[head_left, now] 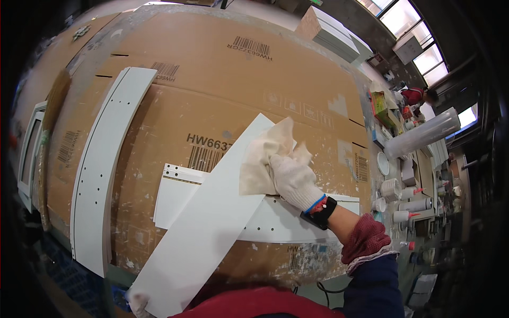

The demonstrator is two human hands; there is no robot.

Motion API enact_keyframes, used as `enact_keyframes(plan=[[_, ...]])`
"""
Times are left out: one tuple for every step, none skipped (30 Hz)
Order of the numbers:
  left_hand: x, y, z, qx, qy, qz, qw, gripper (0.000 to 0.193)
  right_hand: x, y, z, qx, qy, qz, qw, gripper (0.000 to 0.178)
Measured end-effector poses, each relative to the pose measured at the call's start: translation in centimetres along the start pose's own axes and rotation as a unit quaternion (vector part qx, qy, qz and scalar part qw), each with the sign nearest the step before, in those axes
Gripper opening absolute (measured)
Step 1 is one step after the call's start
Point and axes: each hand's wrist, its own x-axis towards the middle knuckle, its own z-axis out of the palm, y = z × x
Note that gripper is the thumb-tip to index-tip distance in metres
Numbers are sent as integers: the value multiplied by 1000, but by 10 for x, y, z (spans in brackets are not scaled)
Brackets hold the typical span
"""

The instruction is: The person wipes the surface of white rectangular panels with a cloth, then uses a small tool to scrape or clean the edges and holes. They handle the panels one at a time, flipping them over to clean both sides and different sections before placing them back on the workbench.

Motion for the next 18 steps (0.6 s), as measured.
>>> enact_keyframes(plan=[[-2,3,-4,5,8,4,1000,65,-2,-10,-13,-4,-18,0,1000,23],[-5,3,-5,7,18,9,1000,65,0,-16,-19,-7,-37,-2,999,22],[-4,4,-5,9,14,11,1000,65,8,-4,-17,2,-19,31,999,21],[2,6,-1,16,5,6,1000,65,21,19,-13,7,0,65,998,20],[5,5,0,18,1,5,1000,64,27,34,-11,10,19,93,995,19],[4,5,-1,20,2,8,1000,64,29,34,-9,15,1,116,993,19],[4,6,0,24,2,7,1000,64,31,33,-8,19,-18,138,990,19],[2,5,-1,27,3,7,1000,64,32,31,-7,23,-36,161,986,19],[-2,3,-3,26,15,13,999,64,22,7,-7,-61,-43,103,992,21],[0,1,-2,25,12,13,1000,64,6,4,8,-104,71,51,991,22],[-1,0,-4,27,18,15,999,63,3,-2,-3,-62,12,52,997,23],[-6,0,-5,34,31,20,999,63,2,-11,-13,-19,-47,53,997,24],[-4,-1,-2,39,38,29,998,63,13,-4,-18,-17,-64,83,994,23],[-5,-2,-1,51,51,34,997,63,23,6,-23,-14,-82,111,990,23],[-8,-5,-2,59,61,41,996,63,35,17,-30,-12,-95,136,986,23],[-7,-5,4,76,98,54,991,52,46,35,-26,-4,-47,140,989,24],[-2,-3,7,64,69,50,994,52,54,60,-13,3,-1,144,990,26],[1,-2,9,51,42,50,997,52,63,82,-3,-52,-15,149,987,28]])
